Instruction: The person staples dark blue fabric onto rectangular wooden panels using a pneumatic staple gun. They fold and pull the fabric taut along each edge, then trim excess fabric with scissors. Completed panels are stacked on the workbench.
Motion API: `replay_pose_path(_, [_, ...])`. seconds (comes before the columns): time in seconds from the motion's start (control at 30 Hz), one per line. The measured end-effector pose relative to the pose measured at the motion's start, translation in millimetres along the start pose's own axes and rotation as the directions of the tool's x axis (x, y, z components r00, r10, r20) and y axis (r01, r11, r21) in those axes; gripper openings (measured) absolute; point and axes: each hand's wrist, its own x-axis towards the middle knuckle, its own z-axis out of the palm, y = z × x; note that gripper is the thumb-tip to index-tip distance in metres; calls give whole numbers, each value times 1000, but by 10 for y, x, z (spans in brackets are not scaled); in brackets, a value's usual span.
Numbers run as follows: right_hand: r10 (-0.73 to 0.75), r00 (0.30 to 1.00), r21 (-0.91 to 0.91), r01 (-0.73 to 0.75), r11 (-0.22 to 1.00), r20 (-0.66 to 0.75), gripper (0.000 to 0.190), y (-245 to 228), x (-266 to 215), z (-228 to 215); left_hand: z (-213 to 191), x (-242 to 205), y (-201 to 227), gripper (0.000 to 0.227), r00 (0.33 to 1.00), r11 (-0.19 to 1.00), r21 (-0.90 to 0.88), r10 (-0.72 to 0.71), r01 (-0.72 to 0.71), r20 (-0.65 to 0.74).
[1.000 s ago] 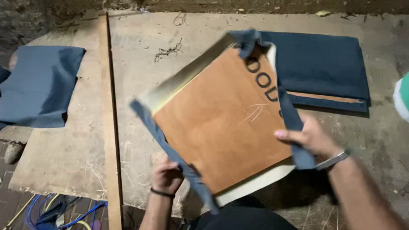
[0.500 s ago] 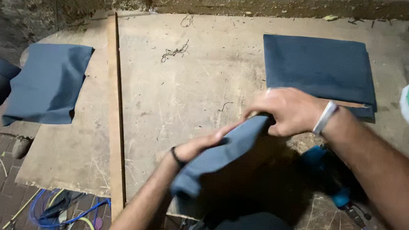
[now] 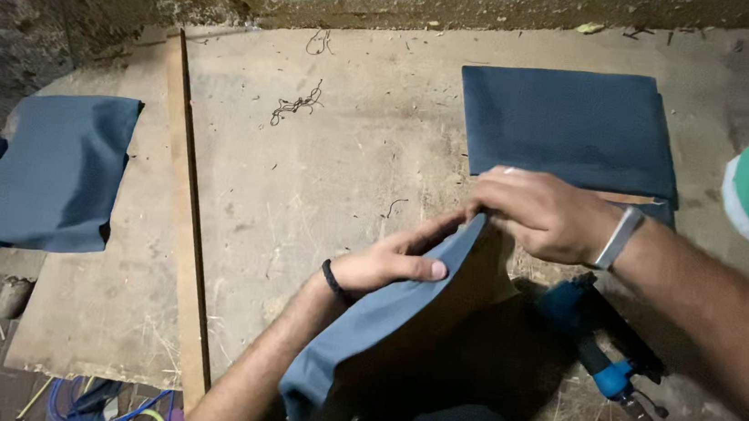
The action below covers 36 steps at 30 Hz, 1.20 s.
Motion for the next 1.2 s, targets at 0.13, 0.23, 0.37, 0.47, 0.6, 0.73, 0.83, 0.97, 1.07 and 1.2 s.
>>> replay_pose_path(0.13, [87,919,-34,-80,996,384,30,84,250,-92,11,-42,-122,100,1000,997,-79,-13,14,18])
replay_pose_path(0.23, [-57,902,-10,68,998,428,46,164,417,-121,-6,4,-257,94,994,870,-491,-80,32,-76])
replay_pose_path(0.37, [-124,905,-86,173,981,406,27,181,545,-14,-183,116,-392,86,984,775,-619,-179,126,-24])
replay_pose_path(0.47, [-177,944,-123,218,968,278,23,159,555,138,-298,160,-456,80,969,818,-542,-245,191,-29])
replay_pose_path(0.6, [-298,953,-147,289,946,-48,28,135,437,352,-317,49,-481,74,965,949,-246,-231,196,-122])
replay_pose_path(0.73, [-289,925,-157,256,954,-245,27,253,270,541,-338,152,-362,72,988,991,-94,-102,91,-118])
replay_pose_path(0.83, [-181,917,-214,109,971,-356,28,342,60,837,-314,289,-263,70,958,884,391,-175,255,-229])
replay_pose_path(0.97, [42,897,-338,-209,918,-440,38,437,-385,1360,-374,202,-156,77,923,751,541,-260,378,-284])
replay_pose_path(1.07, [784,558,-144,-829,540,-271,54,519,-1119,1704,-516,1,-135,81,925,805,473,-238,358,-295])
replay_pose_path(1.2, [958,262,-177,-955,240,-117,99,699,-2072,2212,-579,-85,-185,79,900,853,337,-293,398,-322])
